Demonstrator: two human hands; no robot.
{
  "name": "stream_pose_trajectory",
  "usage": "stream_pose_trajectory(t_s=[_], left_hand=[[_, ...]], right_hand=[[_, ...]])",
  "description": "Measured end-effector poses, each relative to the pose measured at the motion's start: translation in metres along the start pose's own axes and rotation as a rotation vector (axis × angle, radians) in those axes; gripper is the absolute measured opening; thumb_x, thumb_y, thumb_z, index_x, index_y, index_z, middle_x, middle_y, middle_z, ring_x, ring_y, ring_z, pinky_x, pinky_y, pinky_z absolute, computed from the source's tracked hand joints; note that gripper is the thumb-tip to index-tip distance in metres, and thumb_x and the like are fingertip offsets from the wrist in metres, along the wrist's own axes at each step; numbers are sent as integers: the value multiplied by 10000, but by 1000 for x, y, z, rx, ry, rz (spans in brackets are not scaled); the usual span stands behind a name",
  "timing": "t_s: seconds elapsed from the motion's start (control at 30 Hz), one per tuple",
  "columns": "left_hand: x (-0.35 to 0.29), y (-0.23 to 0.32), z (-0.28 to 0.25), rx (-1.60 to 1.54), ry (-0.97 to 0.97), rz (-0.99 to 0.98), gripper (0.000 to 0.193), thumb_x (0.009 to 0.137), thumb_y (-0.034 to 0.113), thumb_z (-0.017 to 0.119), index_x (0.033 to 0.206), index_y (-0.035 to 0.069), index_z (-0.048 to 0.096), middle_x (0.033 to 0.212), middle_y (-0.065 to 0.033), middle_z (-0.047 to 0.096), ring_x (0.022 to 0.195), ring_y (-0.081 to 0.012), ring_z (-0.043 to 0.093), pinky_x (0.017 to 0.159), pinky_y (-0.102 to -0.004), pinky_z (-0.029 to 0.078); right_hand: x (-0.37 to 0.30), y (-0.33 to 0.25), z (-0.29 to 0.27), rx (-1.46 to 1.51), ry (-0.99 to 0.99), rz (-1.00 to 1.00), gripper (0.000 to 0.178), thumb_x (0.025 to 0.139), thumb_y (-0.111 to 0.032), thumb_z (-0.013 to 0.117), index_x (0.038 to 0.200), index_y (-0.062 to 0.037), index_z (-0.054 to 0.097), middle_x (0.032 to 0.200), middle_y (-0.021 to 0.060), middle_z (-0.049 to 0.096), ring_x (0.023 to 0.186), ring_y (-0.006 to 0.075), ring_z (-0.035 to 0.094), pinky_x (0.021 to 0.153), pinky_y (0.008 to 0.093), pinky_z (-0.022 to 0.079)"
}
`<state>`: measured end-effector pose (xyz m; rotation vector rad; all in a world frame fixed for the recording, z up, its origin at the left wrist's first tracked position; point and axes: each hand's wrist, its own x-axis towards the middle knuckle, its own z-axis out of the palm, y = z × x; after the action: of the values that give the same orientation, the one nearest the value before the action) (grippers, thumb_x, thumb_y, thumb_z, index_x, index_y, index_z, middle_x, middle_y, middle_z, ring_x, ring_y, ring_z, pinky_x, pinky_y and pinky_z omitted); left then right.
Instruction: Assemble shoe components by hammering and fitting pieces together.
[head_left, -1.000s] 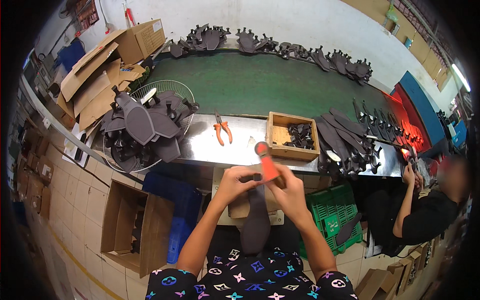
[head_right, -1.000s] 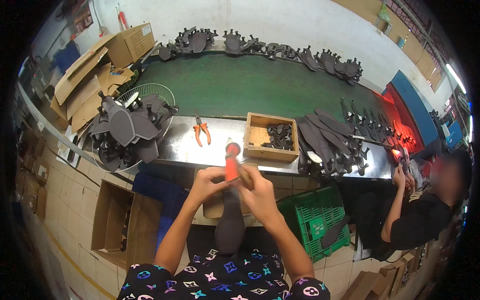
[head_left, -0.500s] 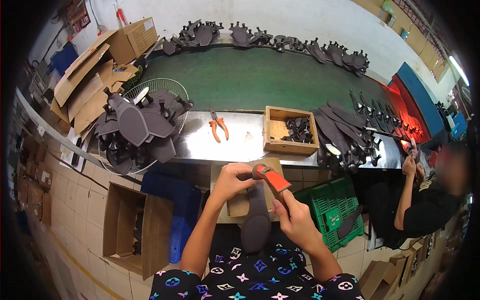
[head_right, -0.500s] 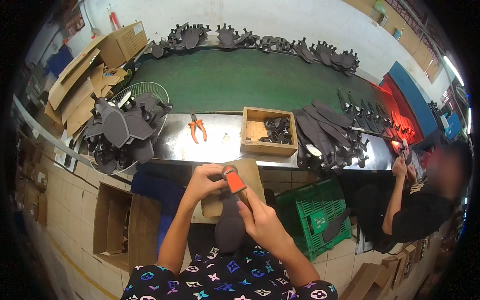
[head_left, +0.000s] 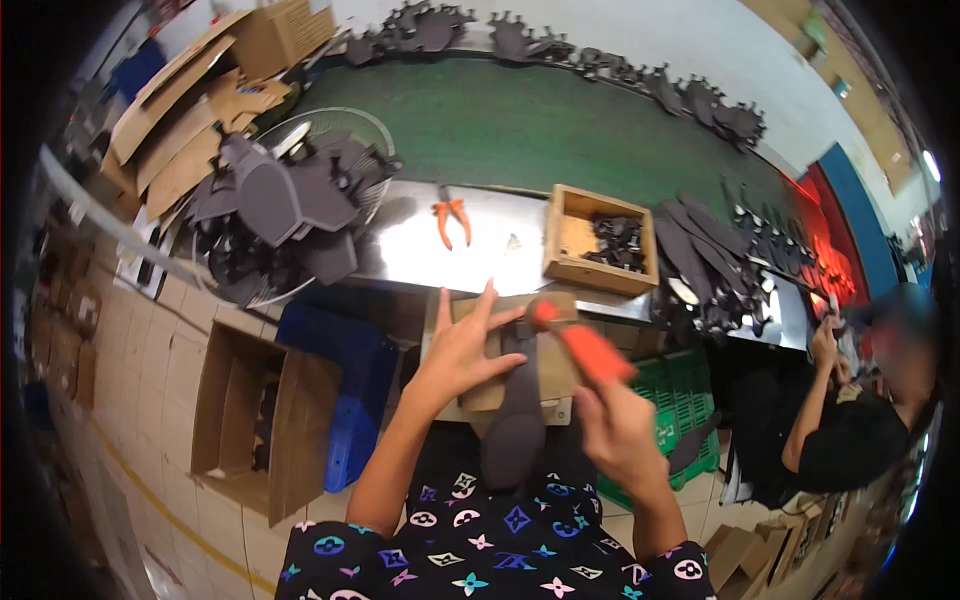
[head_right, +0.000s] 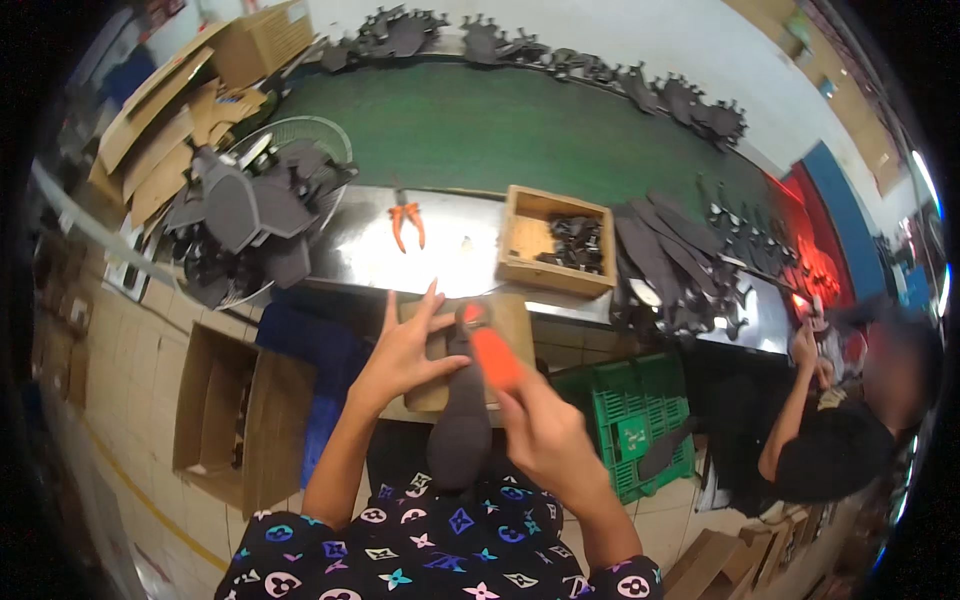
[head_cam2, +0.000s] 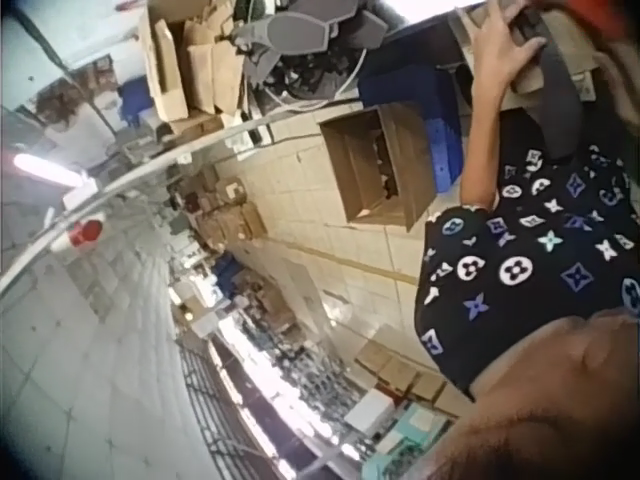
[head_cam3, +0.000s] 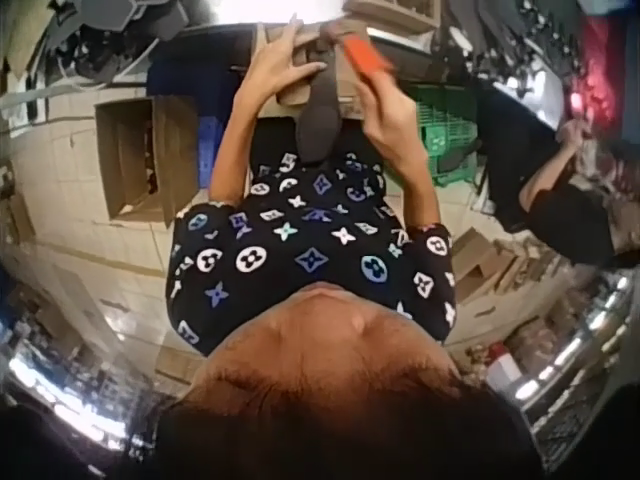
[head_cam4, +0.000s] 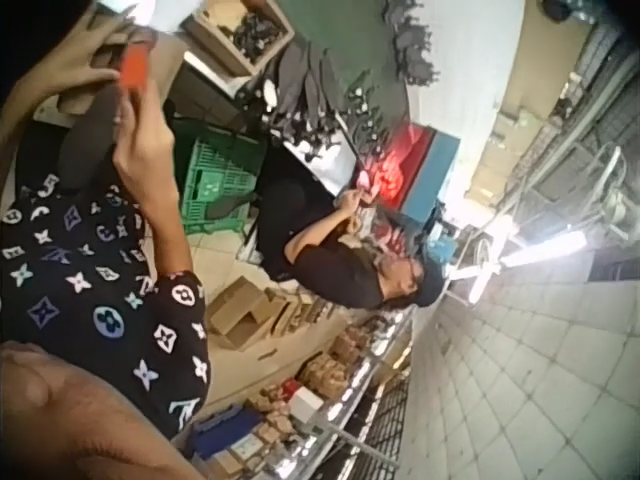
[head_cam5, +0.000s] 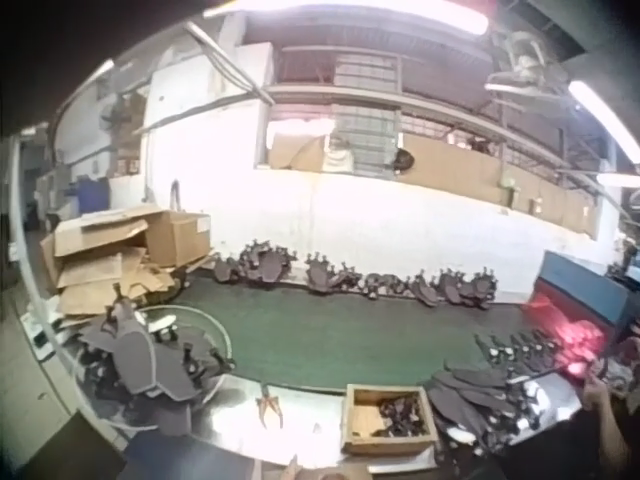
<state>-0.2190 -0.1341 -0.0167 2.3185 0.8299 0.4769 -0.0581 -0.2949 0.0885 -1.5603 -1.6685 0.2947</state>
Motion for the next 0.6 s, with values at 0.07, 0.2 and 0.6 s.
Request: stream_pose_trajectory(t_s=[0.07,0.2,0.6], left_hand=[[1,7,-8,-12,-23,3,1072,807,425,750,1566,44,95,1372,26,605,1392,-232,430,1190,-604,-38],[0,1,-2,12,14,53,817,801,422,754,1495,181,397,1399,40,581,1405,-248,414,1166,-651,-56],[-89,96,-48,-769,-256,52,166,872,108,706,975,-20,728,825,-94,673,714,-177,630,608,-289,462]], right_hand=[[-28,-32,-28,221,17,354,447,923,-14,558,1365,6,500,1044,222,677,852,336,694,708,388,548],[-11,1,14,4,-83,179,376,905,-13,588,1277,37,558,968,212,684,772,352,704,688,404,553],[-3,44,13,-269,-112,-47,530,877,-87,664,1374,-8,498,977,143,646,870,323,642,664,402,520]])
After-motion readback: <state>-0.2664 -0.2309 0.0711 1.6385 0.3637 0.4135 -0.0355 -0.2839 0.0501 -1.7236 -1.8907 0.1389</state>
